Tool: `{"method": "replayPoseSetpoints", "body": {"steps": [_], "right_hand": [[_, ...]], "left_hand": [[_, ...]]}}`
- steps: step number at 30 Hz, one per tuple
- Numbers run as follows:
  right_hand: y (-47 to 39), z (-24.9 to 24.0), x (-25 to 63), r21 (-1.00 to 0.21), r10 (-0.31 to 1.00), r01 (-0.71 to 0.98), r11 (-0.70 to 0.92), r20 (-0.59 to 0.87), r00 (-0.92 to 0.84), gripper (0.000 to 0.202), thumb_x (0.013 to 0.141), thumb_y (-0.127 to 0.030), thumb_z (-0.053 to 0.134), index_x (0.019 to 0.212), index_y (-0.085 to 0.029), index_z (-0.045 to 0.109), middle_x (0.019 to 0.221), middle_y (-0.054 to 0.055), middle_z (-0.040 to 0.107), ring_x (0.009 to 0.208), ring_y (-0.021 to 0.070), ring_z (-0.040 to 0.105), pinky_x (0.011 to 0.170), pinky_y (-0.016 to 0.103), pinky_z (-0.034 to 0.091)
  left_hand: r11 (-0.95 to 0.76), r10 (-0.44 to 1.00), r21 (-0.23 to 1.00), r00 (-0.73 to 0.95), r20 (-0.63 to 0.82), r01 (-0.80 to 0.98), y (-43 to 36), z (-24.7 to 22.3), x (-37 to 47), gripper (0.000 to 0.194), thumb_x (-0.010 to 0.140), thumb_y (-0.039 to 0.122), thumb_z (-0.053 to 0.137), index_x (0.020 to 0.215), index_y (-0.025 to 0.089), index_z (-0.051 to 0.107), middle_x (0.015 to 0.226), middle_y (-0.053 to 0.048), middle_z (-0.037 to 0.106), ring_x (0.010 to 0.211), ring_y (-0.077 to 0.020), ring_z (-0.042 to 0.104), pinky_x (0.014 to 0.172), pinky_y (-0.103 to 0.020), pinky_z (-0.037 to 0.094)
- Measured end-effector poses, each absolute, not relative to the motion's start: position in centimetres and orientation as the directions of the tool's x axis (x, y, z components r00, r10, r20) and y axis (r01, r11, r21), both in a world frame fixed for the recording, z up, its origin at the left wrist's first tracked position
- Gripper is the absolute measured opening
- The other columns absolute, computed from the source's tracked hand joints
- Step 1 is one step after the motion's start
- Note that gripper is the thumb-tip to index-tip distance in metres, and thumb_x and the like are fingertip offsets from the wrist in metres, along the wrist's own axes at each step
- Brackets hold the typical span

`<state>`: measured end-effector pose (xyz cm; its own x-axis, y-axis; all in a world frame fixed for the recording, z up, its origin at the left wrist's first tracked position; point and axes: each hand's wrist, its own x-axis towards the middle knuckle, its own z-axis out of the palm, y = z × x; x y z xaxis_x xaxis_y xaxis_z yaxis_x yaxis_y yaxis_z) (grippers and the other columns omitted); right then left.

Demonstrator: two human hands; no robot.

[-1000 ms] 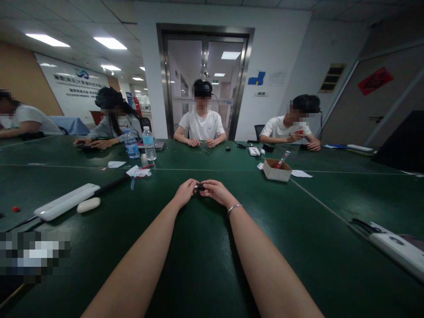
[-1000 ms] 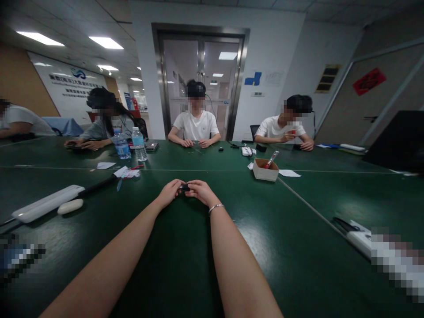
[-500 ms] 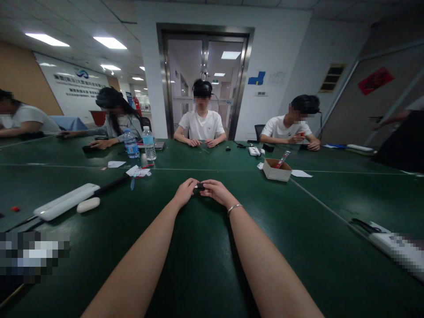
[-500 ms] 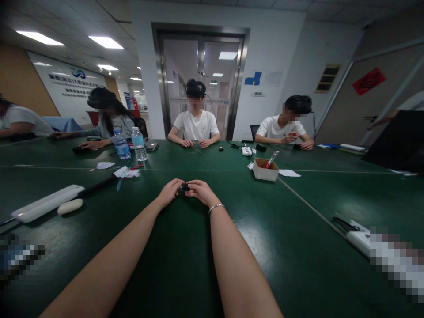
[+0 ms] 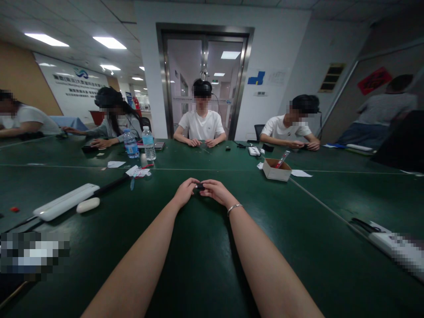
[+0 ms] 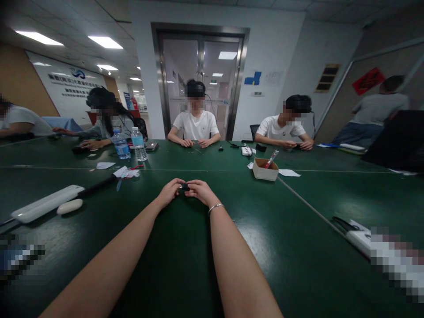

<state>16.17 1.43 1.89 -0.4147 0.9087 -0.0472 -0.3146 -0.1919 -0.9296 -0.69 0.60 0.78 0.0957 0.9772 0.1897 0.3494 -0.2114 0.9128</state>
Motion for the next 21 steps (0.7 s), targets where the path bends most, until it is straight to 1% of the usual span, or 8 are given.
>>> {"method": "replayPoseSetpoints", "body": {"steps": [3, 9, 14, 18, 21], "right_hand": [[1.43, 1.91, 16.16, -0.929, 0.909, -0.317, -0.190, -0.045, -0.415, 0.011, 0.083, -0.001, 0.054, 0.091, -0.007, 0.060, 0.074, 0.009, 0.065, 0.057, 0.0146, 0.066, 0.060, 0.024, 0.058], [1.44, 1.90, 16.16, -0.931, 0.905, -0.310, -0.191, -0.045, -0.423, 0.009, 0.083, -0.003, 0.056, 0.090, -0.007, 0.060, 0.071, 0.008, 0.065, 0.057, 0.0142, 0.065, 0.060, 0.025, 0.058], [1.47, 1.82, 16.17, -0.931, 0.907, -0.313, -0.187, -0.042, -0.419, 0.009, 0.082, -0.003, 0.057, 0.089, -0.008, 0.061, 0.074, 0.008, 0.066, 0.056, 0.0140, 0.066, 0.061, 0.025, 0.058], [1.51, 1.75, 16.16, -0.930, 0.909, -0.316, -0.186, -0.040, -0.415, 0.009, 0.083, -0.002, 0.056, 0.089, -0.008, 0.060, 0.071, 0.008, 0.065, 0.057, 0.0144, 0.066, 0.061, 0.025, 0.058], [1.43, 1.83, 16.15, -0.928, 0.909, -0.319, -0.191, -0.044, -0.415, 0.011, 0.084, -0.001, 0.053, 0.090, -0.007, 0.060, 0.068, 0.007, 0.065, 0.056, 0.0148, 0.066, 0.060, 0.025, 0.058]], "left_hand": [[-0.222, 0.975, 0.911, 0.103, 0.199, 0.347, 0.73, 0.64, -0.75, 0.029, 0.079, 0.028, 0.039, 0.097, 0.020, 0.060, 0.070, 0.000, 0.054, 0.054, -0.0102, 0.046, 0.048, -0.019, 0.035], [-0.216, 0.976, 0.916, 0.097, 0.195, 0.337, 0.72, 0.67, -0.67, 0.031, 0.083, 0.035, 0.037, 0.094, 0.018, 0.060, 0.066, 0.000, 0.052, 0.053, -0.0101, 0.045, 0.047, -0.019, 0.034], [-0.221, 0.975, 0.911, 0.110, 0.194, 0.349, 0.79, 0.58, -0.73, 0.026, 0.079, 0.027, 0.042, 0.097, 0.020, 0.060, 0.069, 0.000, 0.054, 0.054, -0.0101, 0.046, 0.047, -0.019, 0.035], [-0.208, 0.978, 0.913, 0.095, 0.187, 0.350, 0.79, 0.58, -0.75, 0.028, 0.082, 0.034, 0.039, 0.093, 0.020, 0.060, 0.067, 0.000, 0.053, 0.054, -0.0100, 0.046, 0.047, -0.019, 0.035], [-0.204, 0.978, 0.923, 0.118, 0.174, 0.327, 0.70, 0.72, -0.76, 0.029, 0.081, 0.032, 0.039, 0.095, 0.019, 0.060, 0.067, 0.000, 0.053, 0.053, -0.0099, 0.046, 0.046, -0.019, 0.034]]}}
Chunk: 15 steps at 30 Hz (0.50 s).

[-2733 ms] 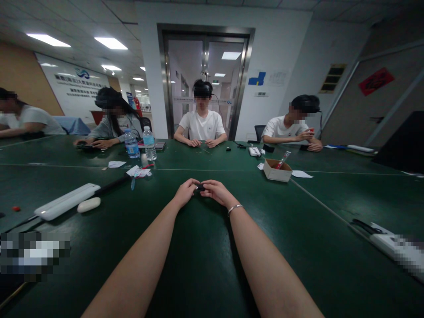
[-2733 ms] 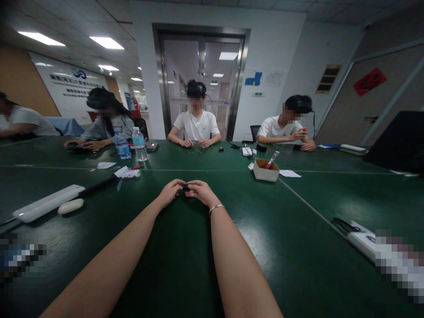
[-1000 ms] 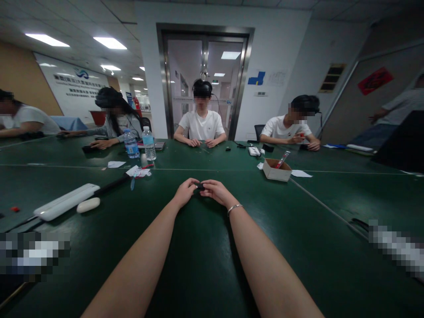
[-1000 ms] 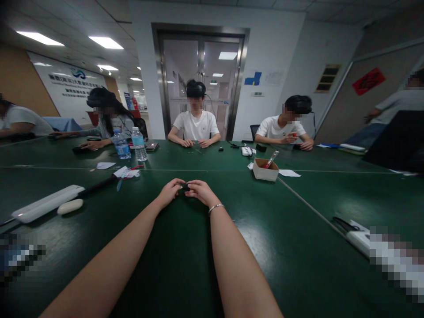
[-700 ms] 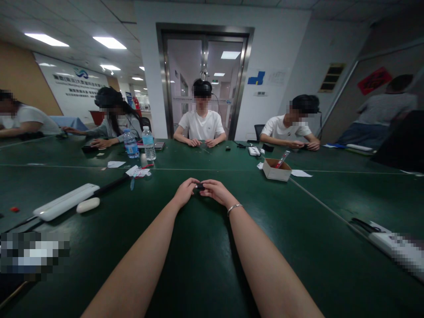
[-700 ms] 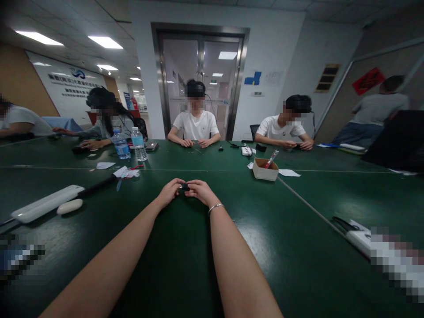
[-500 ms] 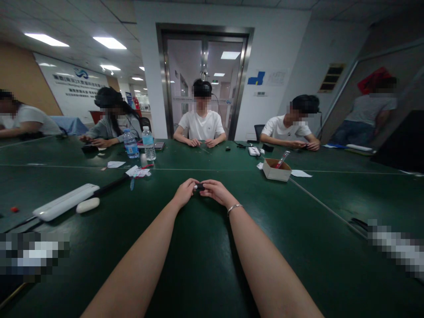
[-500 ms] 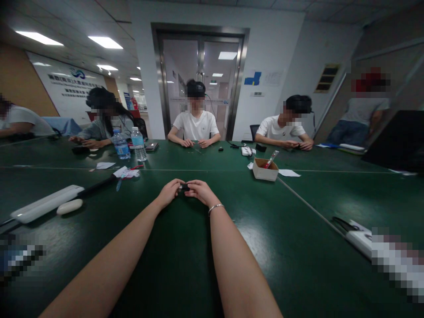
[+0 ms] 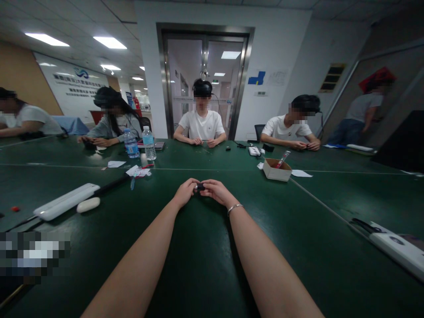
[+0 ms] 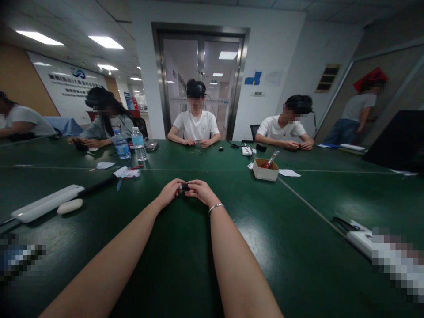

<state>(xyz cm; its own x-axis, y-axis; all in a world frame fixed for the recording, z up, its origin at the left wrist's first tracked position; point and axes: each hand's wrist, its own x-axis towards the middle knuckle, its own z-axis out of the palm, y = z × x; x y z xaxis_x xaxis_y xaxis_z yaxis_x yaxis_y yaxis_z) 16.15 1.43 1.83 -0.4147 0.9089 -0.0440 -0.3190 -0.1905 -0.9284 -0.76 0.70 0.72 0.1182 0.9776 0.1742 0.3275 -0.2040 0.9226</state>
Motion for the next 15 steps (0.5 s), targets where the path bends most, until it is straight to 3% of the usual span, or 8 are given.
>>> {"method": "replayPoseSetpoints", "body": {"steps": [5, 10, 15], "right_hand": [[1.26, 2.06, 16.16, -0.930, 0.911, -0.313, -0.194, -0.051, -0.410, 0.011, 0.084, -0.001, 0.052, 0.089, -0.008, 0.058, 0.067, 0.007, 0.064, 0.056, 0.0154, 0.066, 0.061, 0.025, 0.057], [1.30, 2.02, 16.04, -0.950, 0.912, -0.273, -0.152, -0.028, -0.410, 0.012, 0.082, -0.003, 0.054, 0.091, -0.010, 0.055, 0.074, 0.006, 0.063, 0.058, 0.0137, 0.066, 0.060, 0.024, 0.056], [1.54, 1.23, 15.19, -0.987, 0.930, 0.075, 0.139, 0.105, -0.353, 0.022, 0.073, -0.007, 0.062, 0.090, -0.016, 0.051, 0.080, 0.000, 0.061, 0.037, 0.0058, 0.051, 0.033, 0.017, 0.041]], "left_hand": [[-0.196, 0.977, 0.935, 0.138, 0.161, 0.297, 0.65, 0.78, -0.71, 0.028, 0.077, 0.024, 0.039, 0.097, 0.019, 0.058, 0.063, 0.002, 0.052, 0.050, -0.0092, 0.045, 0.047, -0.019, 0.034], [-0.227, 0.972, 0.934, 0.119, 0.201, 0.276, 0.61, 0.61, -0.52, 0.029, 0.083, 0.036, 0.038, 0.095, 0.018, 0.057, 0.057, 0.003, 0.050, 0.048, -0.0091, 0.044, 0.047, -0.019, 0.034], [-0.273, 0.962, 0.930, 0.092, 0.258, 0.244, 0.46, 0.59, -0.56, 0.035, 0.079, 0.048, 0.049, 0.095, 0.018, 0.053, 0.059, 0.004, 0.049, 0.048, -0.0085, 0.044, 0.048, -0.020, 0.035]]}}
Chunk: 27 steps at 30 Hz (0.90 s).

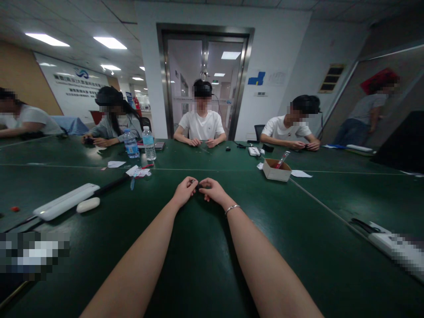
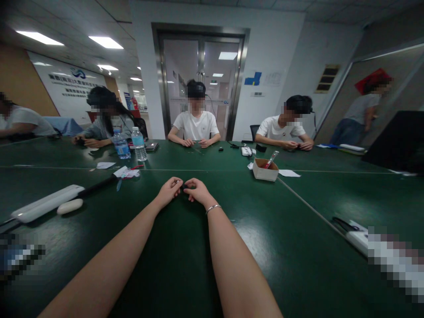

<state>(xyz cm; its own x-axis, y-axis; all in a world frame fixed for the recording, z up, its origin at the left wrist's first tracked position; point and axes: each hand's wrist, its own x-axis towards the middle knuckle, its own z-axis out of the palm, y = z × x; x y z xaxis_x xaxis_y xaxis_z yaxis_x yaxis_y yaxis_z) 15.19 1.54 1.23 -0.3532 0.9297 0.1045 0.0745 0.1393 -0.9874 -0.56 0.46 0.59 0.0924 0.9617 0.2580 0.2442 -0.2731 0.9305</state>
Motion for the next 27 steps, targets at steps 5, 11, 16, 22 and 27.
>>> {"method": "replayPoseSetpoints", "body": {"steps": [5, 11, 16, 22, 27], "right_hand": [[1.4, 0.4, 14.4, -0.788, 0.910, 0.462, 0.406, 0.305, -0.279, 0.021, 0.066, -0.019, 0.072, 0.075, -0.017, 0.053, 0.072, -0.004, 0.057, 0.052, 0.0088, 0.051, 0.046, 0.019, 0.040], [0.0, 3.2, 15.7, -0.633, 0.855, 0.592, 0.499, 0.245, -0.458, 0.005, 0.074, -0.019, 0.066, 0.077, -0.016, 0.064, 0.078, 0.001, 0.062, 0.076, 0.0147, 0.056, 0.068, 0.024, 0.042], [-3.8, 10.2, 18.4, -0.554, 0.809, 0.603, 0.574, 0.268, -0.524, 0.013, 0.080, -0.018, 0.059, 0.092, -0.017, 0.065, 0.088, 0.003, 0.064, 0.077, 0.0146, 0.057, 0.069, 0.025, 0.043], [-13.0, 17.6, 26.1, -0.437, 0.821, 0.715, 0.545, 0.105, -0.562, 0.028, 0.082, -0.035, 0.057, 0.108, -0.023, 0.062, 0.092, 0.004, 0.064, 0.070, 0.0162, 0.058, 0.065, 0.029, 0.045], [-19.9, 15.6, 39.5, -0.401, 0.975, 0.890, 0.219, 0.117, -0.187, 0.036, 0.075, -0.047, 0.059, 0.108, -0.031, 0.062, 0.089, 0.012, 0.065, 0.062, 0.0214, 0.058, 0.054, 0.036, 0.046]], "left_hand": [[-0.341, 0.940, 0.831, 0.137, 0.313, 0.439, -0.1, 0.7, -0.8, 0.034, 0.075, 0.051, 0.055, 0.085, 0.019, 0.055, 0.060, 0.004, 0.050, 0.055, -0.0112, 0.048, 0.053, -0.022, 0.036], [-0.305, 0.952, 0.729, 0.174, 0.252, 0.612, -2.1, 2.1, -1.3, 0.031, 0.077, 0.050, 0.052, 0.087, 0.020, 0.055, 0.064, 0.003, 0.053, 0.061, -0.0137, 0.050, 0.055, -0.024, 0.035], [-0.305, 0.936, 0.720, 0.334, 0.108, 0.623, -6.9, 4.0, -4.0, 0.033, 0.077, 0.050, 0.053, 0.089, 0.019, 0.055, 0.073, 0.001, 0.056, 0.066, -0.0141, 0.052, 0.060, -0.025, 0.040], [-0.003, 0.950, 0.868, 0.274, -0.153, 0.497, -15.8, 5.1, -11.7, 0.041, 0.075, 0.054, 0.053, 0.099, 0.021, 0.050, 0.103, -0.005, 0.054, 0.072, -0.0159, 0.058, 0.055, -0.027, 0.047], [0.259, 0.916, 0.830, 0.147, -0.374, 0.494, -22.1, 5.6, -18.8, 0.045, 0.071, 0.060, 0.056, 0.096, 0.023, 0.055, 0.085, -0.003, 0.059, 0.075, -0.0199, 0.061, 0.065, -0.032, 0.051]]}}
